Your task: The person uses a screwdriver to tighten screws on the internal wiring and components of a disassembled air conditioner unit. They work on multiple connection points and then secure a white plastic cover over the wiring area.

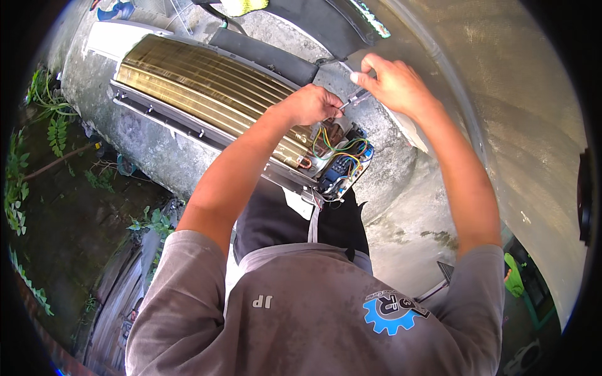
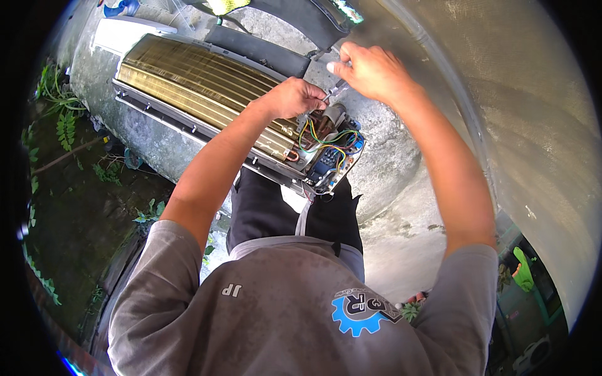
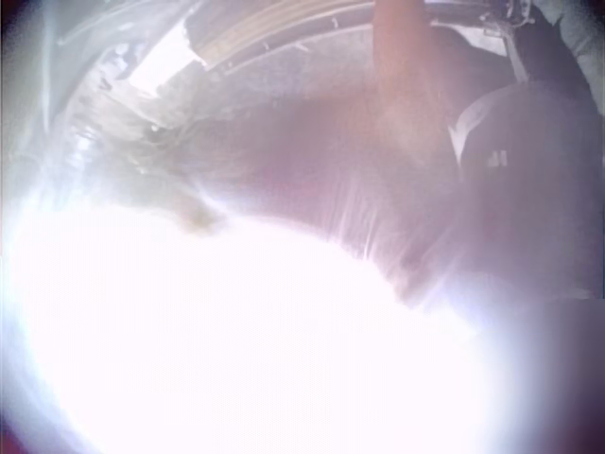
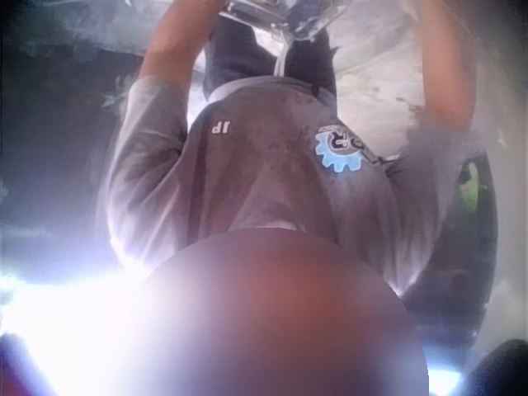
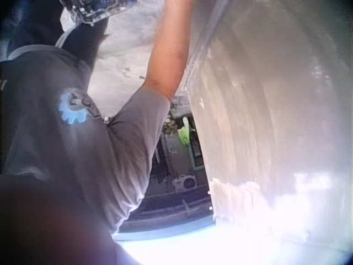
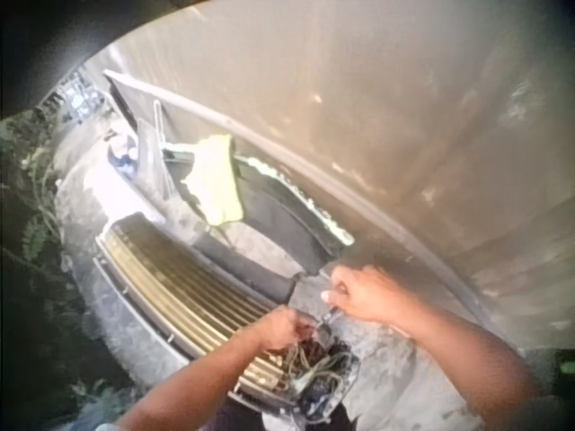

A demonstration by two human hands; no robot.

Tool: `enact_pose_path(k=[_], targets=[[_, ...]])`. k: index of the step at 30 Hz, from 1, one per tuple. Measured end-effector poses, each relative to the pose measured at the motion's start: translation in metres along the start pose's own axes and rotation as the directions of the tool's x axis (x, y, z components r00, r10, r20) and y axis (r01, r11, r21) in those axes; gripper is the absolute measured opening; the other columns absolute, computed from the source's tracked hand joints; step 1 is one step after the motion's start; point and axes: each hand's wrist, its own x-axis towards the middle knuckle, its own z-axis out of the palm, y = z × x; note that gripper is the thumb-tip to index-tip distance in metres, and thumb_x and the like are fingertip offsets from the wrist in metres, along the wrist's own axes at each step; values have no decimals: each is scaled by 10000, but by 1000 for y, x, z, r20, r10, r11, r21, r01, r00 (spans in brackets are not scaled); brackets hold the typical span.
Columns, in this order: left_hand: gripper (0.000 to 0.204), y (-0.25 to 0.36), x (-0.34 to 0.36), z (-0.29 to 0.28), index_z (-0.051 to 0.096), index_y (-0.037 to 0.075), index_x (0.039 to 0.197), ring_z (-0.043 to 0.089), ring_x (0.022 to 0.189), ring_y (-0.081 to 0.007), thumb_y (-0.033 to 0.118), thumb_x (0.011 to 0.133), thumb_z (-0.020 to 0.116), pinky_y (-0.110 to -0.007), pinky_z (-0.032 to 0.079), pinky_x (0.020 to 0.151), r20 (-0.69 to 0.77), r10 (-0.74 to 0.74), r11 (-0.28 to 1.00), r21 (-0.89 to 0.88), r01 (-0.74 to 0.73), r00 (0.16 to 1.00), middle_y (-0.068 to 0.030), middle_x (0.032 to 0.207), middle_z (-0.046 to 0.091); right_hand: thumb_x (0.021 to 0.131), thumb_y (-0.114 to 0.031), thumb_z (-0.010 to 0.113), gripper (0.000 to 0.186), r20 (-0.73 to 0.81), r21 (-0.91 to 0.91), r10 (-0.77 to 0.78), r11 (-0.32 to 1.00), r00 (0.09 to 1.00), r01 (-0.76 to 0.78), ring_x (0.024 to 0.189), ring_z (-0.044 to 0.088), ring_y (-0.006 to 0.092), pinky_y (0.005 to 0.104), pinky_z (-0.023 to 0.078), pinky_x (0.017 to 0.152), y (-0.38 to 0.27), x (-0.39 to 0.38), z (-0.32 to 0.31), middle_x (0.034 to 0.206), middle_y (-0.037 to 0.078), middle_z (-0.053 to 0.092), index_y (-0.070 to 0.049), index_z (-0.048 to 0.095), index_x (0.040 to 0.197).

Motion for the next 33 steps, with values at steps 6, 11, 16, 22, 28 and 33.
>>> enact_pose_path(k=[6, 11, 16, 22, 28, 33], targets=[[220, 0, -4, -7, 825, 150, 1155, 764, 918, -266, 258, 969, 777, -401, 577, 864, 29, 4, 998, -61, -2, 1000, -97, 995, 820, 988, -335, 746, 278, -43, -104, -601, 797, 798, 595, 1021, 690, 405, 519, 556, 907, 19, -4, -14, 998, 147, 723, -92, 681, 1106], [483, 24, -8, -7, 716, 60, 1342, 750, 964, -227, 252, 915, 837, -393, 577, 882, -83, -53, 967, -252, 31, 995, -153, 1165, 773, 1053, -510, 627, 470, 177, -152, 15, 988, 984, 13, 1045, 714, 467, 582, 548, 943, 6, 15, -12, 1101, 223, 759, -42, 667, 1071], [746, 87, 14, 65, 546, -9, 1434, 720, 1079, -366, 283, 833, 878, -462, 590, 878, -672, -15, 1000, -17, 4, 740, -230, 1253, 660, 1074, -505, 587, 493, 15, 55, 25, 998, 1000, -26, 1094, 704, 494, 583, 540, 959, -2, 4, 8, 1165, 266, 752, -40, 589, 1236], [404, 51, 70, 45, 629, 28, 652, 646, 563, -281, 307, 805, 878, -417, 533, 567, -343, -98, 934, -355, -32, 934, -114, 608, 637, 1052, -326, 675, 331, 75, 274, -260, 933, 963, 231, 1069, 718, 425, 489, 545, 952, 32, -7, 4, 1180, 217, 751, -56, 617, 1234], [269, 44, 68, -11, 703, 68, 968, 577, 645, -134, 188, 826, 898, -338, 492, 630, 250, -31, 894, -426, 138, 968, 8, 717, 623, 1039, -388, 693, 371, -33, 288, -27, 957, 999, 36, 900, 745, 424, 515, 577, 824, 22, -10, 15, 988, 200, 777, -26, 692, 1120], [595, 95, 27, 82, 544, -1, 1336, 592, 1200, -459, 210, 848, 810, -518, 491, 1043, -780, -66, 997, -75, 12, 622, -240, 1209, 635, 1020, -554, 662, 535, -161, 40, 149, 989, 976, -144, 961, 735, 474, 548, 582, 851, 5, -3, 33, 1005, 257, 769, -30, 701, 1118]])
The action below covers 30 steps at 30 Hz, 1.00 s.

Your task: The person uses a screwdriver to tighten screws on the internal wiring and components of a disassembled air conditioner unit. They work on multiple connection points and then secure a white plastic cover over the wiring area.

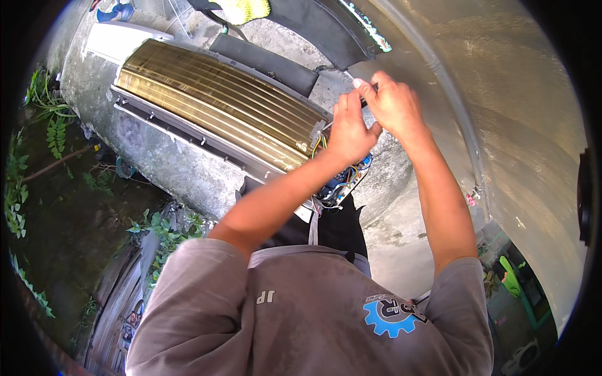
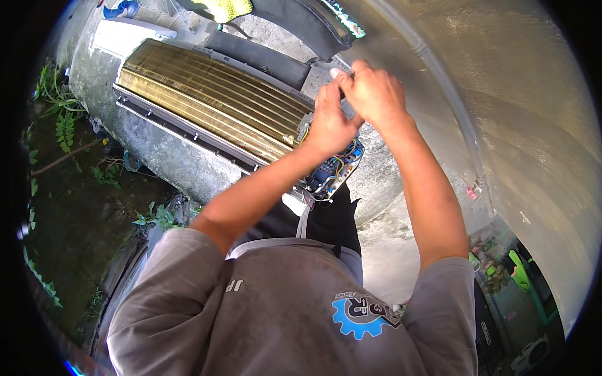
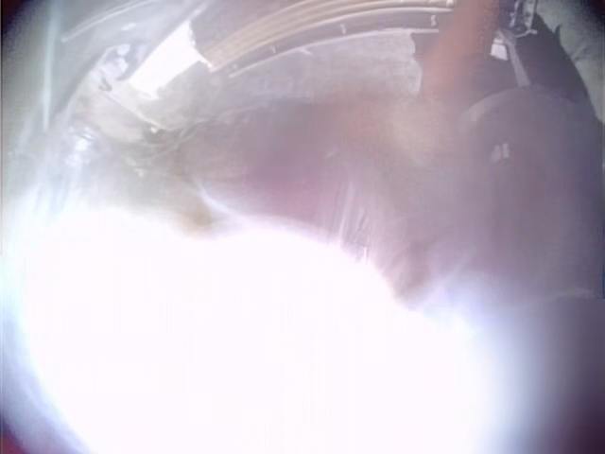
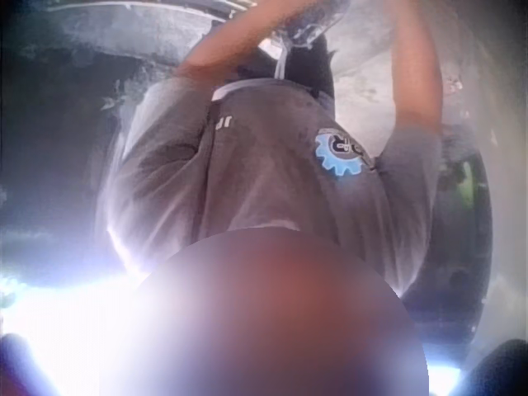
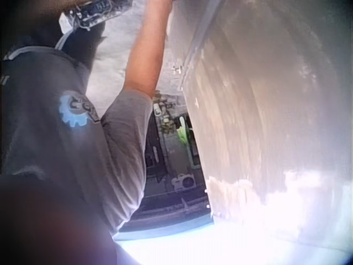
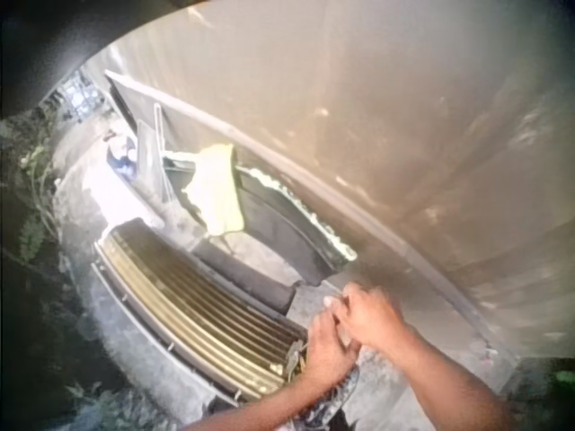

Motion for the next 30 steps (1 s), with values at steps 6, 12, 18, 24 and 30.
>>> enact_pose_path(k=[6, 12, 18, 24, 30], targets=[[227, -50, 76, -6, 718, 50, 890, 705, 684, -280, 265, 880, 791, -438, 585, 684, 783, -163, 827, -224, 516, 601, -101, 822, 774, 1048, -235, 678, 347, -138, 487, -320, 802, 937, 346, 1094, 740, 363, 432, 577, 994, 22, -4, 10, 1278, 176, 741, -9, 656, 1310], [467, -33, 64, -18, 670, 21, 1140, 687, 841, -333, 201, 769, 890, -440, 571, 866, 571, -20, 951, -243, 193, 821, -98, 867, 720, 1024, -364, 732, 336, -229, 314, -84, 937, 970, 155, 856, 780, 421, 507, 615, 790, 7, -12, 19, 970, 189, 802, -91, 685, 1214], [604, -10, 5, 20, 529, -23, 1409, 623, 1012, -449, 170, 881, 751, -521, 503, 968, -154, 45, 994, 105, -29, 987, -269, 1156, 683, 1045, -401, 679, 403, -163, 100, -58, 992, 985, 75, 1029, 740, 450, 511, 585, 938, -2, -13, 20, 1043, 225, 771, -64, 632, 1261], [280, -59, 87, -14, 738, 46, 989, 639, 690, -197, 288, 878, 825, -437, 565, 853, 922, -111, 659, -211, 722, 371, -13, 755, 674, 1018, -270, 714, 466, 130, 800, -202, 599, 971, 17, 1214, 699, 368, 420, 525, 1077, 27, -12, 7, 1289, 211, 721, -26, 595, 1398], [454, -17, 27, -12, 718, 28, 1146, 749, 966, -401, 249, 783, 876, -457, 585, 914, 210, -169, 969, -142, 201, 963, -206, 990, 774, 997, -403, 744, 457, 9, 232, 89, 969, 996, -88, 927, 765, 457, 516, 601, 820, 0, -6, 2, 946, 245, 782, -8, 648, 1205]])
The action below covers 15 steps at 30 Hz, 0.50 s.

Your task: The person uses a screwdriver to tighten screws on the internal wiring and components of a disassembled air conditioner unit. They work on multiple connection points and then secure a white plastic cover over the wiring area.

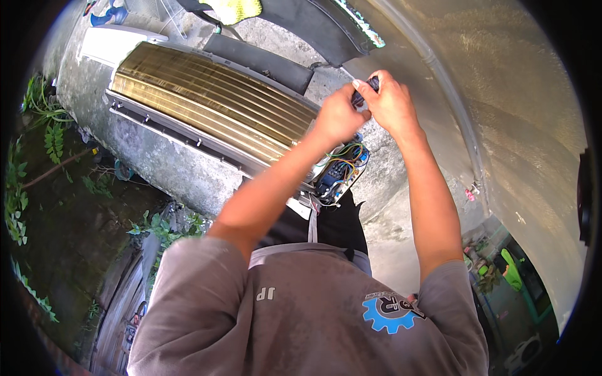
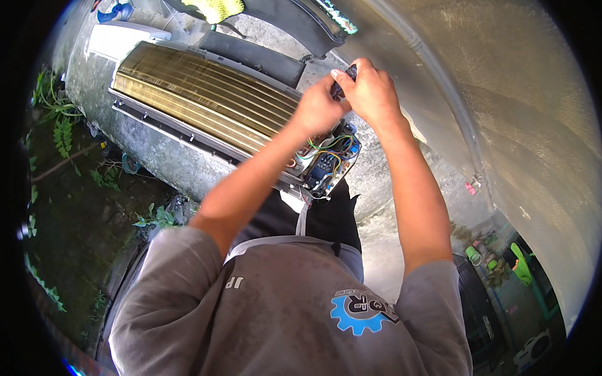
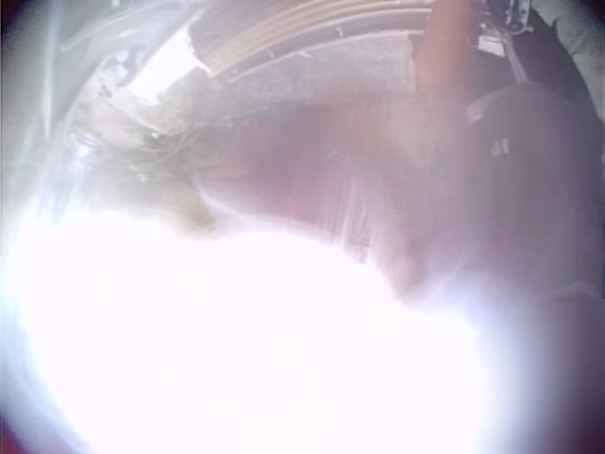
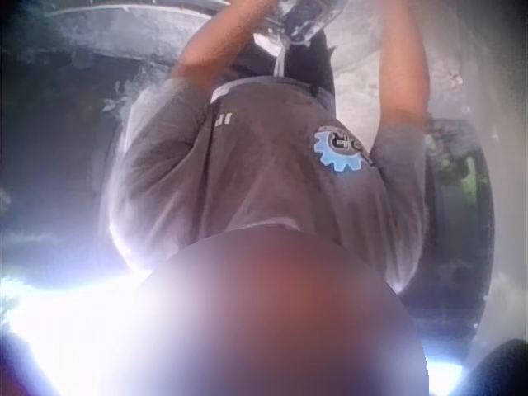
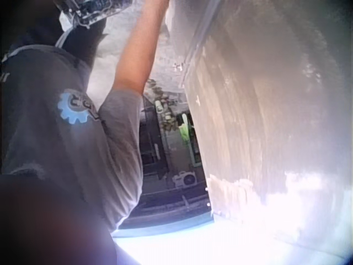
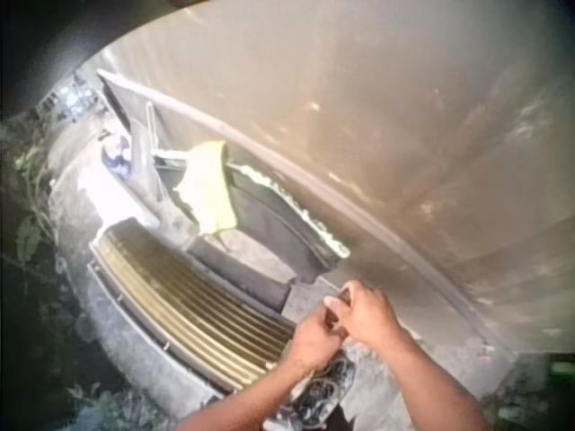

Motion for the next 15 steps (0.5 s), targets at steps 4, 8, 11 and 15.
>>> enact_pose_path(k=[4, 8, 11, 15], targets=[[310, 3, -9, 32, 697, -2, 991, 749, 867, -462, 225, 818, 818, -543, 592, 784, -374, 173, 973, 209, -99, 911, -233, 917, 764, 1007, -449, 718, 508, 7, -286, -103, 953, 995, 101, 925, 755, 484, 543, 592, 820, -11, -3, 1, 903, 276, 768, 13, 622, 1192], [254, -26, 48, -9, 698, 50, 790, 656, 617, -227, 253, 902, 802, -454, 566, 680, 578, -128, 947, -170, 272, 806, -9, 692, 672, 1025, -390, 697, 407, 109, -30, -242, 969, 964, 246, 1055, 730, 474, 558, 560, 909, 11, -6, -15, 1110, 250, 763, -45, 614, 1225], [205, -35, 77, -37, 750, 122, 1014, 634, 787, -67, 248, 887, 850, -286, 523, 834, 933, -114, 797, -120, 592, 342, 28, 798, 677, 1004, -337, 730, 348, 167, 197, -340, 931, 926, 306, 1060, 733, 434, 523, 564, 912, 21, -7, -27, 1161, 208, 761, -70, 650, 1213], [391, -22, 45, -34, 695, 61, 1209, 670, 993, -114, 171, 875, 864, -317, 556, 899, 640, -25, 932, -263, 251, 768, 4, 1107, 722, 980, -417, 749, 408, 240, 8, -175, 984, 955, 179, 999, 753, 419, 513, 572, 907, 8, 2, -37, 1040, 221, 781, -48, 718, 1152]])
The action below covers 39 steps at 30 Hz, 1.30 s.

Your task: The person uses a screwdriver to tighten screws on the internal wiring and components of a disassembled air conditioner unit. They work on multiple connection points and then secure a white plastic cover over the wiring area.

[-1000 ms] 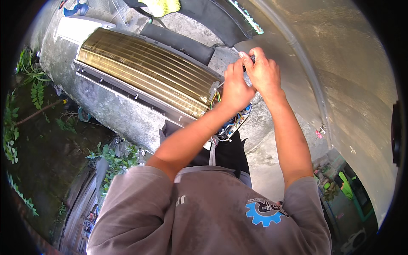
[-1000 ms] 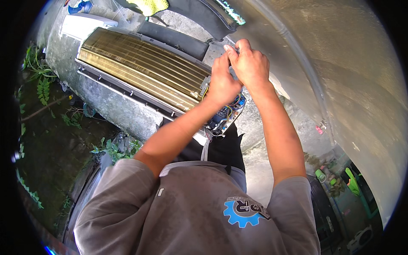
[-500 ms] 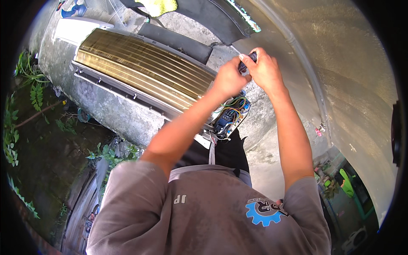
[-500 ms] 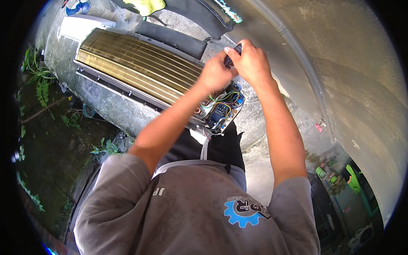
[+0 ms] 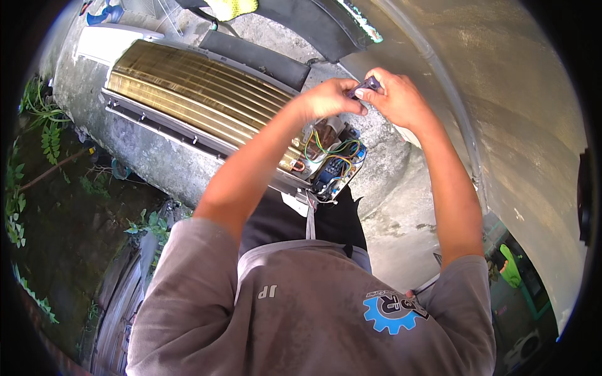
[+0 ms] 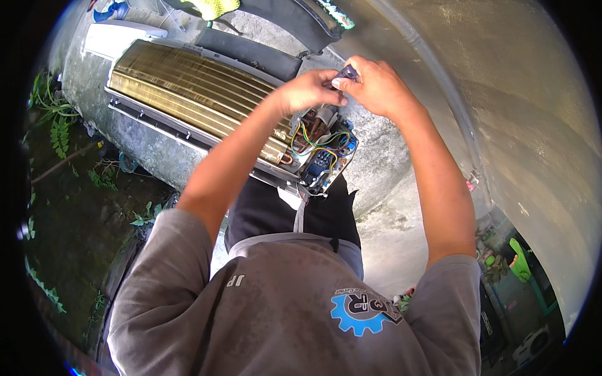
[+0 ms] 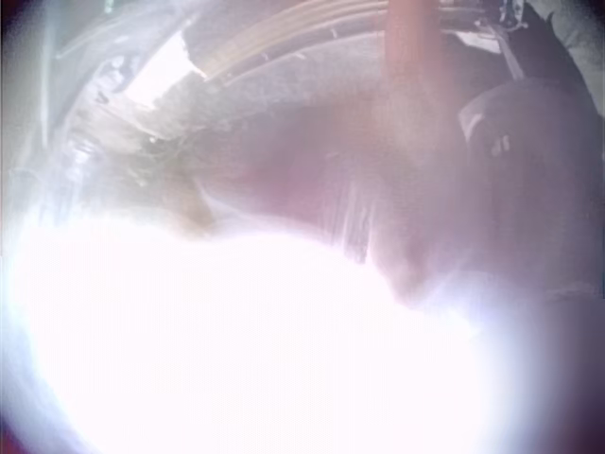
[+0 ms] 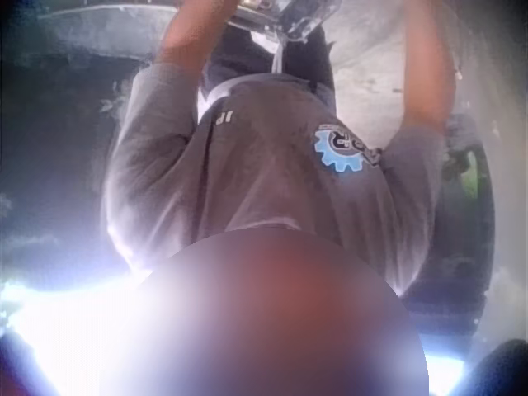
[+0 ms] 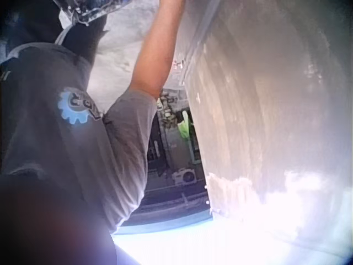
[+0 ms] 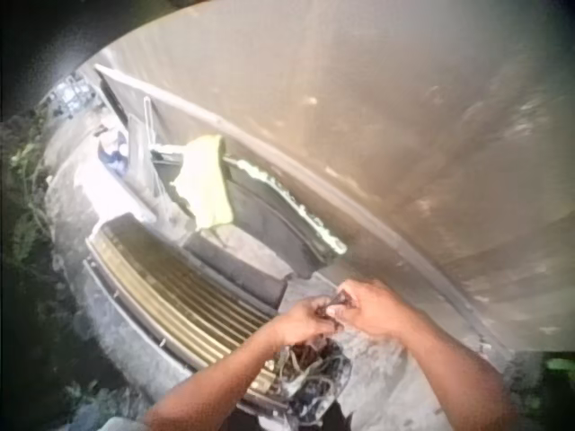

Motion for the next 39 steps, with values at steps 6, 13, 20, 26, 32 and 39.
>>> enact_pose_path(k=[6, 13, 20, 26, 32, 39], targets=[[509, -8, -7, 82, 633, 15, 1263, 737, 974, -349, 163, 827, 853, -438, 584, 929, -711, 474, 844, 535, -37, 520, -167, 983, 740, 969, -664, 663, 722, 40, -274, 121, 956, 992, -105, 1047, 736, 474, 548, 564, 961, -12, 25, -2, 1039, 310, 758, 36, 747, 1127], [380, -18, 2, 28, 725, 58, 1198, 735, 904, -234, 189, 857, 832, -372, 579, 868, -335, 216, 944, 310, -110, 917, -119, 934, 761, 923, -234, 768, 305, 219, -460, -652, 587, 726, 666, 1056, 638, 304, 458, 583, 869, 15, 19, -9, 1056, 69, 572, -185, 645, 1197], [499, -51, -122, 33, 744, 138, 1257, 648, 1091, -360, 288, 785, 804, -495, 529, 975, -208, 346, 637, 768, -66, 915, -111, 1155, 699, 972, -383, 761, 290, 436, -391, -501, 643, 748, 658, 852, 630, 266, 420, 565, 767, 14, 56, -13, 908, 74, 616, -151, 729, 1143], [277, -97, -147, 57, 818, 197, 1100, 599, 985, -239, 328, 856, 822, -421, 473, 929, -181, 532, 420, 905, -72, 827, 4, 960, 630, 1000, -381, 760, 331, 518, -199, 307, 951, 799, -237, 760, 610, 235, 467, 579, 814, -9, 58, -19, 874, 115, 631, -59, 706, 1056], [216, -112, -144, 64, 822, 211, 1040, 592, 968, -228, 319, 854, 823, -413, 462, 922, -169, 640, 281, 959, -25, 749, 17, 971, 621, 891, -442, 820, 397, 553, -460, -683, 227, 477, 858, 920, 615, 260, 425, 527, 794, -6, 53, -23, 872, 66, 585, -116, 668, 1058], [152, -111, -144, 64, 804, 217, 971, 590, 987, -222, 317, 856, 804, -412, 464, 932, -160, 644, 255, 967, -13, 748, 30, 1074, 640, 1017, -557, 711, 520, 641, -317, 515, 853, 570, -414, 546, 434, 154, 362, 357, 417, -20, 83, -18, 702, -3, 516, -40, 763, 1033]])
